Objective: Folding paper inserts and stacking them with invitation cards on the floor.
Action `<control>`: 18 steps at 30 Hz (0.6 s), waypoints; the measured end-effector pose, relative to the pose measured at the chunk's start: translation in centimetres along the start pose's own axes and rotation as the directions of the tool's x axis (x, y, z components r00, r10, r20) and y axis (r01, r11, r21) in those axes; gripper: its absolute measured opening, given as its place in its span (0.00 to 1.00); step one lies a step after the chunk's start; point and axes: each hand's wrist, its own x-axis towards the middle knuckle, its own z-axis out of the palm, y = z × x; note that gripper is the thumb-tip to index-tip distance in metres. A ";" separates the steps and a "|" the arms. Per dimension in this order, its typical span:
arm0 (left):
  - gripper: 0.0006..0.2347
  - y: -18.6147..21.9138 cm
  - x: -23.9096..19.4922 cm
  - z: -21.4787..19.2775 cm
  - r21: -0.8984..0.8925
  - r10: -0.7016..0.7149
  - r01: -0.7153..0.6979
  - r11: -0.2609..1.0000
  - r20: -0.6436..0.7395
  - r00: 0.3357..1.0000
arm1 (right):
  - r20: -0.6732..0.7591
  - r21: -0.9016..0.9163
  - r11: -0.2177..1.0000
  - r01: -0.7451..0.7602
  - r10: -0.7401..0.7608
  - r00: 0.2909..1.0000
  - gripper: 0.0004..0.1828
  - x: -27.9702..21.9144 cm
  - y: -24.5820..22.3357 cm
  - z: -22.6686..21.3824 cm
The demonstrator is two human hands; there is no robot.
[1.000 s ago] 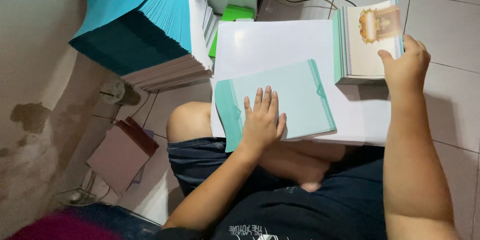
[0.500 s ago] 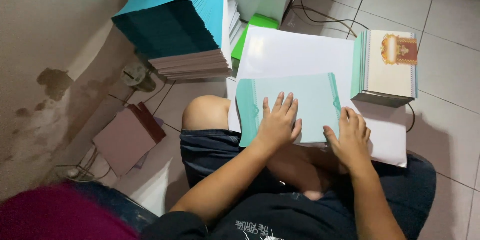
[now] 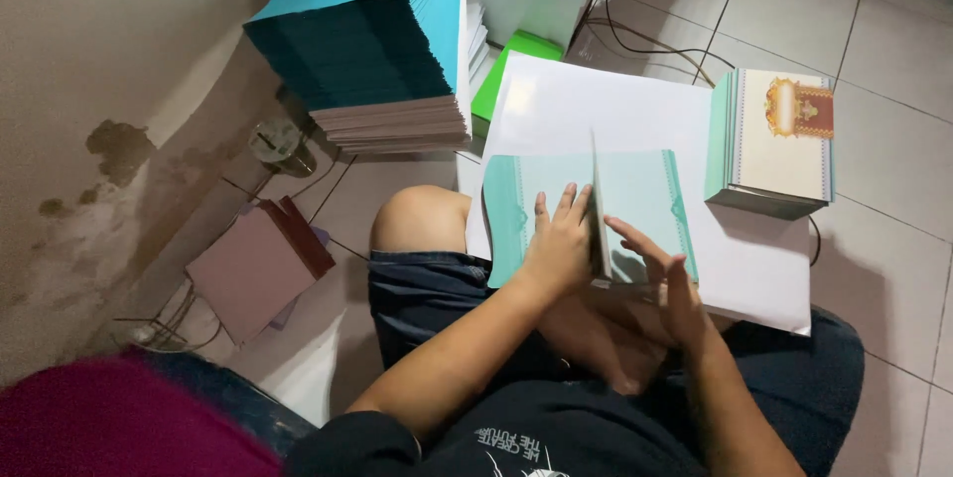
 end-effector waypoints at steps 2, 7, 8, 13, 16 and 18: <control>0.23 -0.4 0.0 -0.6 -0.057 -0.002 0.001 0.998 -0.011 1.000 | 0.037 -0.178 0.983 0.047 -0.041 0.998 0.54 0.4 1.6 0.2; 0.18 -2.8 0.8 -2.8 -0.897 -0.440 0.164 0.411 -0.038 0.897 | 0.085 -0.642 0.748 0.168 -0.148 0.985 0.27 0.8 5.4 0.6; 0.19 -2.9 0.8 -3.8 -0.845 -0.457 0.141 0.515 -0.132 0.880 | 0.083 -0.684 0.707 0.179 -0.168 0.982 0.27 0.8 5.9 0.7; 0.31 -1.5 1.3 -1.4 0.055 -0.090 0.127 0.990 -0.434 0.896 | 0.096 -0.755 0.628 0.186 -0.175 0.980 0.32 0.6 7.6 0.6; 0.25 -1.5 1.4 1.4 -0.040 -0.067 0.056 0.998 -0.364 0.929 | 0.087 -0.762 0.629 0.153 -0.135 0.987 0.31 0.7 6.8 0.7; 0.23 -2.0 1.2 2.0 0.015 -0.057 0.062 0.998 -0.220 0.974 | 0.072 -0.793 0.599 0.114 -0.093 0.993 0.32 0.6 6.3 0.7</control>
